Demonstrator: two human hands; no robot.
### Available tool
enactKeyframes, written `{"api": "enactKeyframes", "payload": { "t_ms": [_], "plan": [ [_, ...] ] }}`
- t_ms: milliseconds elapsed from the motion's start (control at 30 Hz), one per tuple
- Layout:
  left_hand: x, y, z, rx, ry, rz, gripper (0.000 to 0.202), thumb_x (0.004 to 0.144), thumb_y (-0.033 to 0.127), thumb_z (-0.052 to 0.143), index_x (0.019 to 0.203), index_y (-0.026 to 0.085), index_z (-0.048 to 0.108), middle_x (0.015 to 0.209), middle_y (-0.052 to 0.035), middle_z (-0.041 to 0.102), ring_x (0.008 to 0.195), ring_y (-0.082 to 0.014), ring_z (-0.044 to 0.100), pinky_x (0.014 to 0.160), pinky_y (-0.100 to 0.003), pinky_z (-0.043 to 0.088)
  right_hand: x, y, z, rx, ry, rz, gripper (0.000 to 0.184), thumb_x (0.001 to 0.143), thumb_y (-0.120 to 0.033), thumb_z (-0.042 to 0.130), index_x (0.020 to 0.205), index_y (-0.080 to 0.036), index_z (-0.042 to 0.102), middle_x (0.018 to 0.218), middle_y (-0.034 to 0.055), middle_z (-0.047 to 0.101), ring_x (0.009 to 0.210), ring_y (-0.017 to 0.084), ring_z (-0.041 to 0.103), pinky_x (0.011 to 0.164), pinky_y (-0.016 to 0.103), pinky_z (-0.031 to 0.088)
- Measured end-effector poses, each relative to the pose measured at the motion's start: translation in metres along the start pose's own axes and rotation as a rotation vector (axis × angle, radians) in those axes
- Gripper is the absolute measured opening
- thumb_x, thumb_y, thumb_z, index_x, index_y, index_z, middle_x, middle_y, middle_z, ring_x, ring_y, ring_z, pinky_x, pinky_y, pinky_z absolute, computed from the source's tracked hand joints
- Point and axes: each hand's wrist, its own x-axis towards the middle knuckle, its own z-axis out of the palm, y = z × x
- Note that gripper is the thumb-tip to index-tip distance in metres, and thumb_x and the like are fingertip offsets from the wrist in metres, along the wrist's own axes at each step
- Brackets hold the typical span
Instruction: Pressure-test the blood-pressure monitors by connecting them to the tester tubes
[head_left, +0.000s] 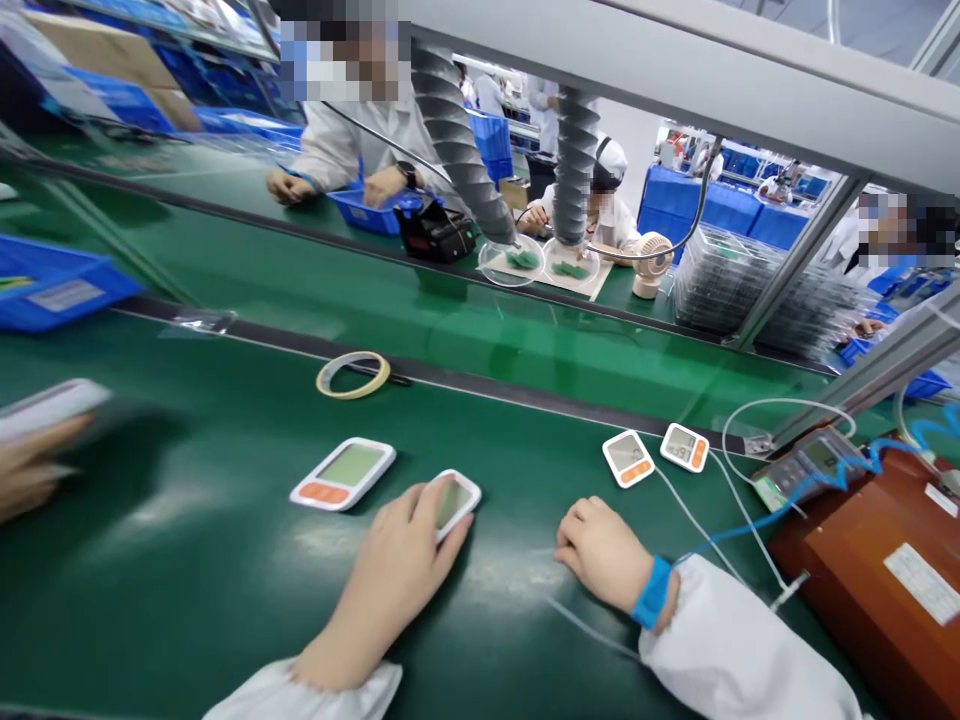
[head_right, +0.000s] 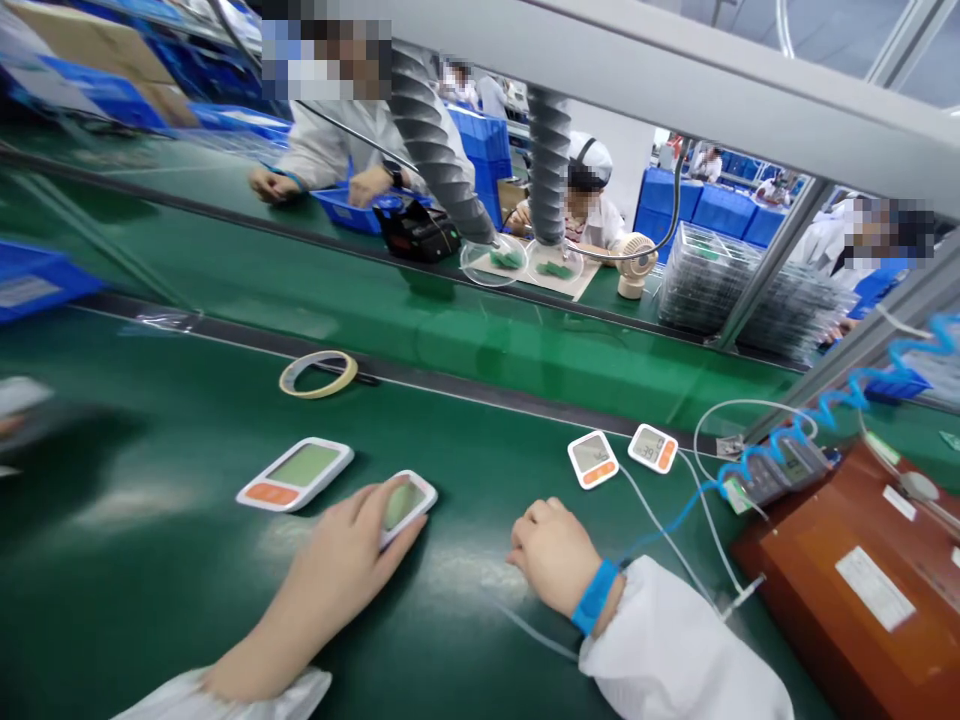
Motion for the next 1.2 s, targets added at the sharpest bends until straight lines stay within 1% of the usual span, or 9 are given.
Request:
{"api": "enactKeyframes", "payload": {
  "t_ms": [67,133,200,267,333,500,700,933,1200],
  "plan": [
    [0.002,0.025,0.003,-0.357,-0.027,-0.143,0.065,0.08,0.054,0.058,0.133,0.017,0.051,0.117,-0.0152,0.061,0.105,-0.0348,0.06,0.095,-0.051,0.047,-0.007,0.004,-0.005,0.019,0.021,0.03,0.01,0.086,-0.016,0.071,0.081,-0.018,0.063,0.087,0.004,0.067,0.086,0.019,0.063,0.079,0.029,0.051],
    [0.001,0.058,0.012,-0.848,-0.092,-0.314,0.073,0.08,0.052,0.062,0.143,0.023,0.041,0.117,-0.0097,0.062,0.101,-0.0289,0.064,0.091,-0.043,0.05,-0.02,0.01,-0.018,0.083,0.082,0.06,0.004,0.094,-0.014,0.06,0.093,-0.018,0.063,0.084,0.0022,0.067,0.078,0.016,0.064,0.073,0.026,0.051],
    [-0.003,0.095,0.027,-1.323,-0.192,-0.443,0.078,0.079,0.052,0.062,0.147,0.022,0.037,0.108,-0.0085,0.065,0.095,-0.0278,0.066,0.088,-0.042,0.051,-0.035,0.016,-0.033,0.198,0.204,0.05,0.017,0.099,-0.014,0.049,0.11,-0.019,0.061,0.088,0.002,0.069,0.074,0.014,0.065,0.073,0.025,0.052],
    [-0.01,0.125,0.047,-1.602,-0.284,-0.534,0.081,0.076,0.052,0.065,0.146,0.021,0.039,0.103,-0.008,0.067,0.089,-0.0269,0.066,0.083,-0.041,0.052,-0.047,0.019,-0.042,0.283,0.349,-0.001,0.027,0.1,-0.014,0.042,0.118,-0.02,0.061,0.097,0.004,0.07,0.081,0.014,0.066,0.079,0.026,0.053],
    [-0.017,0.144,0.065,-1.734,-0.364,-0.59,0.08,0.076,0.052,0.068,0.146,0.021,0.041,0.103,-0.0081,0.068,0.084,-0.0251,0.066,0.078,-0.039,0.053,-0.052,0.021,-0.044,0.29,0.45,-0.04,0.029,0.099,-0.013,0.04,0.115,-0.021,0.064,0.104,0.0063,0.07,0.091,0.017,0.066,0.085,0.029,0.052],
    [-0.027,0.147,0.088,-1.773,-0.472,-0.558,0.075,0.079,0.05,0.069,0.144,0.02,0.045,0.113,-0.0092,0.066,0.092,-0.0242,0.063,0.072,-0.031,0.051,-0.05,0.024,-0.027,0.293,0.512,0.027,0.015,0.095,-0.019,0.053,0.099,-0.021,0.068,0.092,0.0058,0.069,0.088,0.019,0.064,0.079,0.032,0.053],
    [-0.029,0.14,0.092,-1.721,-0.485,-0.478,0.071,0.083,0.053,0.065,0.143,0.02,0.047,0.117,-0.0095,0.066,0.102,-0.0272,0.061,0.082,-0.034,0.05,-0.049,0.024,-0.03,0.342,0.485,0.062,0.008,0.091,-0.017,0.06,0.088,-0.02,0.066,0.083,0.0028,0.066,0.078,0.018,0.062,0.072,0.029,0.049],
    [-0.029,0.14,0.097,-1.654,-0.469,-0.382,0.064,0.087,0.056,0.059,0.138,0.017,0.054,0.122,-0.0104,0.065,0.116,-0.0302,0.056,0.101,-0.04,0.042,-0.048,0.022,-0.033,0.385,0.48,0.031,0.012,0.09,-0.015,0.058,0.08,-0.02,0.063,0.075,0.0012,0.062,0.075,0.017,0.059,0.069,0.027,0.046],
    [-0.03,0.137,0.097,-1.585,-0.494,-0.34,0.067,0.09,0.058,0.054,0.142,0.016,0.049,0.125,-0.0109,0.065,0.116,-0.0298,0.058,0.103,-0.039,0.041,-0.046,0.018,-0.036,0.346,0.467,0.032,0.013,0.09,-0.014,0.056,0.08,-0.02,0.062,0.076,0.0012,0.063,0.074,0.016,0.059,0.069,0.027,0.046]
  ]
}}
